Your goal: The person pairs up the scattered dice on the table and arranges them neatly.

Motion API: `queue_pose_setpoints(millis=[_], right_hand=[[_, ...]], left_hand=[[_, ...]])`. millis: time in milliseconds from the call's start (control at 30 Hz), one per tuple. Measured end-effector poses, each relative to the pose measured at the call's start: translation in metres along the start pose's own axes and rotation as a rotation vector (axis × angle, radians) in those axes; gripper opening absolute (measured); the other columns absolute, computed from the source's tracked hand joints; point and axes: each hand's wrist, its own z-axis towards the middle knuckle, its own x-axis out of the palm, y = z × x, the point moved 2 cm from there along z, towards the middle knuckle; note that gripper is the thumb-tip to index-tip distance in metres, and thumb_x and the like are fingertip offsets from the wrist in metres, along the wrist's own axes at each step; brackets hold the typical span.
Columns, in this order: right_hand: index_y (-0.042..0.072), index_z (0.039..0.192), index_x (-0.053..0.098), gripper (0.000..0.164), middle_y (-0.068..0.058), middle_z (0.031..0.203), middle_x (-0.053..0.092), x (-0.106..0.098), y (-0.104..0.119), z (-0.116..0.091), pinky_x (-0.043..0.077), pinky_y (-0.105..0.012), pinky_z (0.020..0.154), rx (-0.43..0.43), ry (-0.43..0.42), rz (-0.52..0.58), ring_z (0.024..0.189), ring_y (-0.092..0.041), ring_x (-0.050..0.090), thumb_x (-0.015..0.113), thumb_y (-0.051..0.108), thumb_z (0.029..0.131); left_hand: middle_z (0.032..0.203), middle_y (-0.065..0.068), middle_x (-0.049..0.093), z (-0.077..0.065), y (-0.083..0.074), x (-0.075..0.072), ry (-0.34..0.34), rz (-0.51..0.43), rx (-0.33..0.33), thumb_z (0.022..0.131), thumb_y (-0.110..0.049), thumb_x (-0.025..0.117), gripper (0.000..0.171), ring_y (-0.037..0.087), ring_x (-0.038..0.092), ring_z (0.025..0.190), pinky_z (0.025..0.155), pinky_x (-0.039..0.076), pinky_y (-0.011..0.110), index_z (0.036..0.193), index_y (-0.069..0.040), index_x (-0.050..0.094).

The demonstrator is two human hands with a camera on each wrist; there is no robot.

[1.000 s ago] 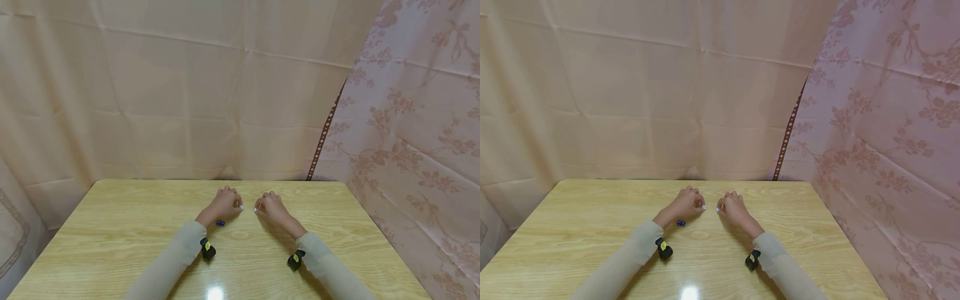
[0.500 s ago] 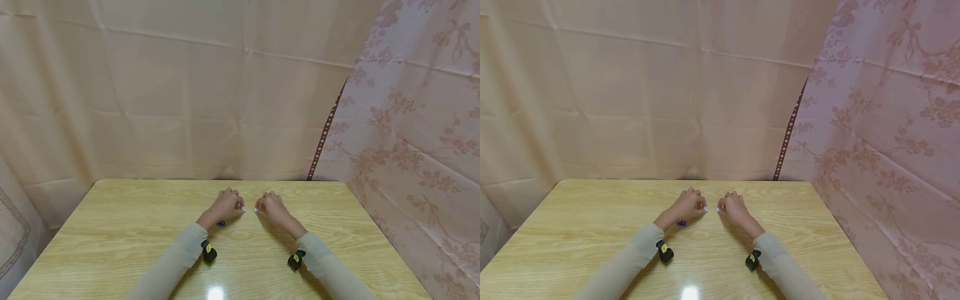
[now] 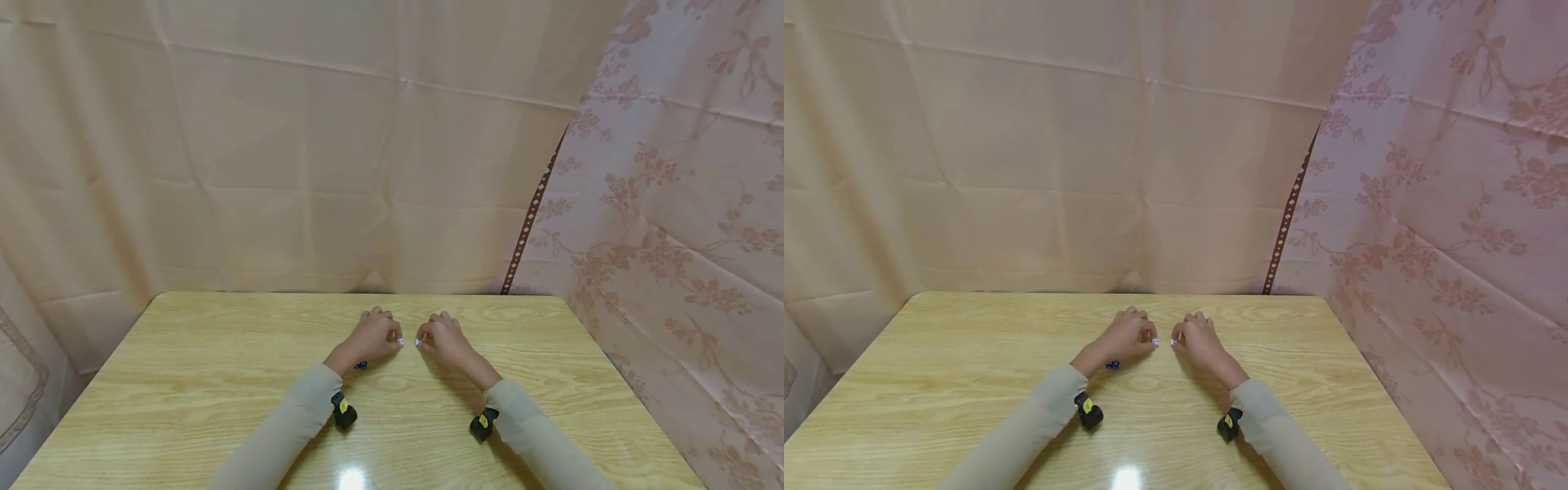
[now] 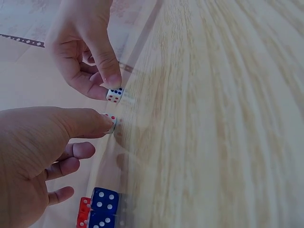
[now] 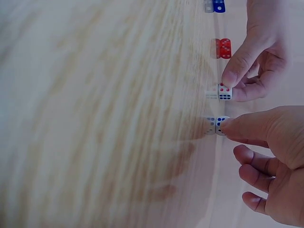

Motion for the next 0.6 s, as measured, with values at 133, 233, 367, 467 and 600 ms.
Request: queue_pose_setpoints(millis=[133,233,367,467,600], right_hand=[[0.010,0.088,0.077,0.005,0.002,0.080,0.055,-0.0002,-0.0001,0.0002,0.027,-0.033,0.073,0.001,0.004,0.002,0.079,-0.015,0.038,0.080,0.013,0.087],[0.010,0.087,0.077,0.004,0.002,0.080,0.056,0.0000,-0.0001,0.0002,0.027,-0.033,0.073,0.001,0.003,0.004,0.079,-0.015,0.038,0.080,0.013,0.087],[0.010,0.087,0.077,0.004,0.001,0.080,0.056,-0.0004,0.0007,0.0000,0.026,-0.033,0.073,0.001,0.000,0.004,0.078,-0.016,0.039,0.080,0.011,0.086],[0.010,0.087,0.077,0.004,-0.001,0.081,0.057,-0.0012,0.0016,0.0001,0.026,-0.033,0.073,0.003,0.002,0.007,0.078,-0.016,0.039,0.080,0.010,0.086],[0.009,0.087,0.076,0.004,-0.002,0.081,0.057,-0.0016,0.0019,0.0002,0.027,-0.033,0.074,0.004,0.004,0.013,0.079,-0.016,0.039,0.080,0.008,0.086]], left_hand=[[0.081,-0.005,0.053,0.0014,-0.0005,0.0018,-0.001,-0.010,0.005,0.088,-0.026,0.080,0.008,0.015,0.040,0.085,0.084,0.033,0.040,0.084,-0.021,0.076],[0.081,-0.004,0.054,0.0023,-0.0015,0.0030,0.001,-0.011,0.008,0.088,-0.025,0.079,0.007,0.015,0.040,0.084,0.084,0.032,0.040,0.084,-0.020,0.076],[0.082,-0.003,0.056,0.0033,-0.0037,0.0034,0.007,-0.013,0.007,0.088,-0.025,0.079,0.007,0.015,0.039,0.084,0.082,0.031,0.038,0.085,-0.020,0.076],[0.081,-0.003,0.055,0.0041,-0.0049,0.0036,0.006,-0.008,0.011,0.088,-0.025,0.079,0.006,0.015,0.039,0.083,0.080,0.030,0.037,0.085,-0.020,0.076],[0.082,-0.003,0.055,0.0051,-0.0070,0.0040,0.006,-0.005,0.018,0.088,-0.025,0.078,0.006,0.015,0.039,0.083,0.080,0.031,0.037,0.086,-0.020,0.076]])
